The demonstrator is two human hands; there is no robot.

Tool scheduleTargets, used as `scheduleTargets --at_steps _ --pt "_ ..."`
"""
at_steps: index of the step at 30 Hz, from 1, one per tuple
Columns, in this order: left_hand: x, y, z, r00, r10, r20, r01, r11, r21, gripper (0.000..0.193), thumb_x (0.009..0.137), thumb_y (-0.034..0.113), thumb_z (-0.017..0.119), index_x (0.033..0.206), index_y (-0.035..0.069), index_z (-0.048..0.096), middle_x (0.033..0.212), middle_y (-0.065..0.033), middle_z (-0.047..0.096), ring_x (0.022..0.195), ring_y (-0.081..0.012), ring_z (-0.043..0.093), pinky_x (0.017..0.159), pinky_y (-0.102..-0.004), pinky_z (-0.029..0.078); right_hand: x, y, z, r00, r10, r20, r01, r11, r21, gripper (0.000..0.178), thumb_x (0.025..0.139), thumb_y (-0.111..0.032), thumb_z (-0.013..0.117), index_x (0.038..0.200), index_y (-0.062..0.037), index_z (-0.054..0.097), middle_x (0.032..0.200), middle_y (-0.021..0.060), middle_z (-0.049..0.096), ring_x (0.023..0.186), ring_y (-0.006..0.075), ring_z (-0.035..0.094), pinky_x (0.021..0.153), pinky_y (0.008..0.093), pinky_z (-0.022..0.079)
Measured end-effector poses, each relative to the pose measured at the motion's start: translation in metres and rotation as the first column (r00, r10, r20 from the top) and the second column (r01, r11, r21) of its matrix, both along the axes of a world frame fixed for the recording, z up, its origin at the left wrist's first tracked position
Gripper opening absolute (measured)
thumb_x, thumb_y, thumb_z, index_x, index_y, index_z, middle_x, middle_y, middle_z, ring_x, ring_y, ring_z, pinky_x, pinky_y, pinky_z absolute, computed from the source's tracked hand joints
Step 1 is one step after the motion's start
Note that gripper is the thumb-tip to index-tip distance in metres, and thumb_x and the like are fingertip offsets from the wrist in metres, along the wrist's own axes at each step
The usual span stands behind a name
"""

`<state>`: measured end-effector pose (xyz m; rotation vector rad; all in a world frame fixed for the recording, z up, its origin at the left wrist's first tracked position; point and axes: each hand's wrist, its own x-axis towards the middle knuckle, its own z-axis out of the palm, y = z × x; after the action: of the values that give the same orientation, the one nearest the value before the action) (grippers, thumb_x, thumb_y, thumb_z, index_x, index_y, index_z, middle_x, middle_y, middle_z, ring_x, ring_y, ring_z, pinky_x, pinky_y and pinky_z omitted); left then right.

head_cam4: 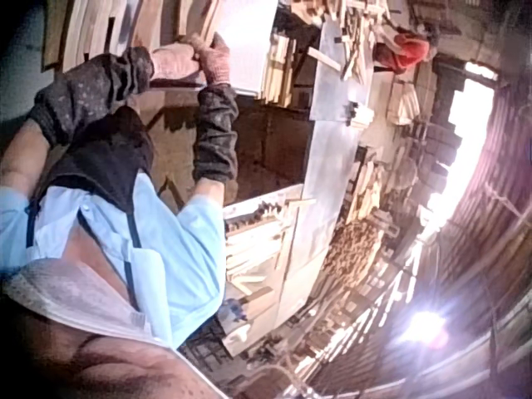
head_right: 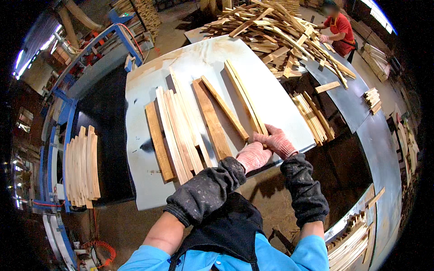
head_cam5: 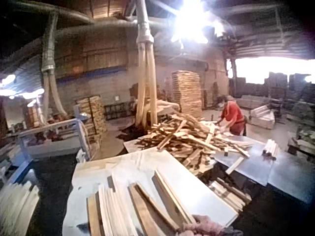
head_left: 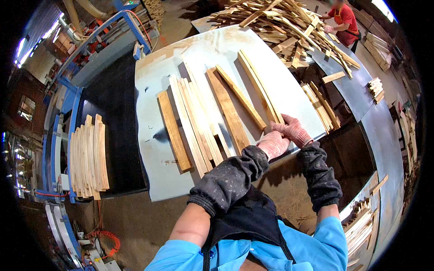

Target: The person gathers small wooden slats from a metal table and arranges them into neat stacks. They repeatedly lift the stacks and place them onto a conveyor belt or machine tray. Another worker is visible in the background performing similar sorting tasks.

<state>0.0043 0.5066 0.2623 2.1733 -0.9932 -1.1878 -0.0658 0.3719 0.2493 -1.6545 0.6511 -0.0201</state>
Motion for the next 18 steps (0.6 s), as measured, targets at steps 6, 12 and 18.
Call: scheduleTargets --at_steps 6,12,18 --pt "0.008 0.025 0.014 0.984 0.035 -0.174 -0.067 0.981 -0.184 0.052 0.105 0.041 0.058 0.119 -0.008 0.066 0.104 -0.0193 0.076 0.096 -0.0365 0.074 0.089 -0.046 0.057 0.03 -0.007 0.005 0.882 0.06 -0.467 -0.383 0.669 -0.637 0.066 0.093 -0.043 0.071 0.144 -0.0016 0.065 0.11 0.0235 0.079 0.109 0.0354 0.076 0.096 0.0468 0.059" --pt "0.049 0.149 0.04 0.929 0.291 -0.23 -0.369 0.67 -0.644 0.049 0.112 0.028 0.06 0.153 0.001 0.054 0.115 -0.0098 0.073 0.102 -0.0152 0.07 0.093 -0.0312 0.06 0.031 -0.012 -0.006 0.884 0.05 -0.466 -0.416 0.54 -0.732 0.088 0.096 -0.044 0.068 0.162 0.0051 0.037 0.123 0.0276 0.073 0.116 0.0425 0.071 0.103 0.0512 0.057" --pt "0.106 0.28 -0.026 0.394 0.739 0.546 -0.742 0.606 -0.286 0.082 0.094 0.051 0.074 0.157 0.004 0.051 0.162 -0.0246 0.047 0.151 -0.039 0.044 0.128 -0.0518 0.032 0.043 0.031 0.009 0.975 0.221 -0.025 -0.131 0.478 -0.869 0.086 0.098 -0.047 0.07 0.163 0.001 0.039 0.142 0.0251 0.064 0.131 0.0403 0.063 0.109 0.0499 0.054"
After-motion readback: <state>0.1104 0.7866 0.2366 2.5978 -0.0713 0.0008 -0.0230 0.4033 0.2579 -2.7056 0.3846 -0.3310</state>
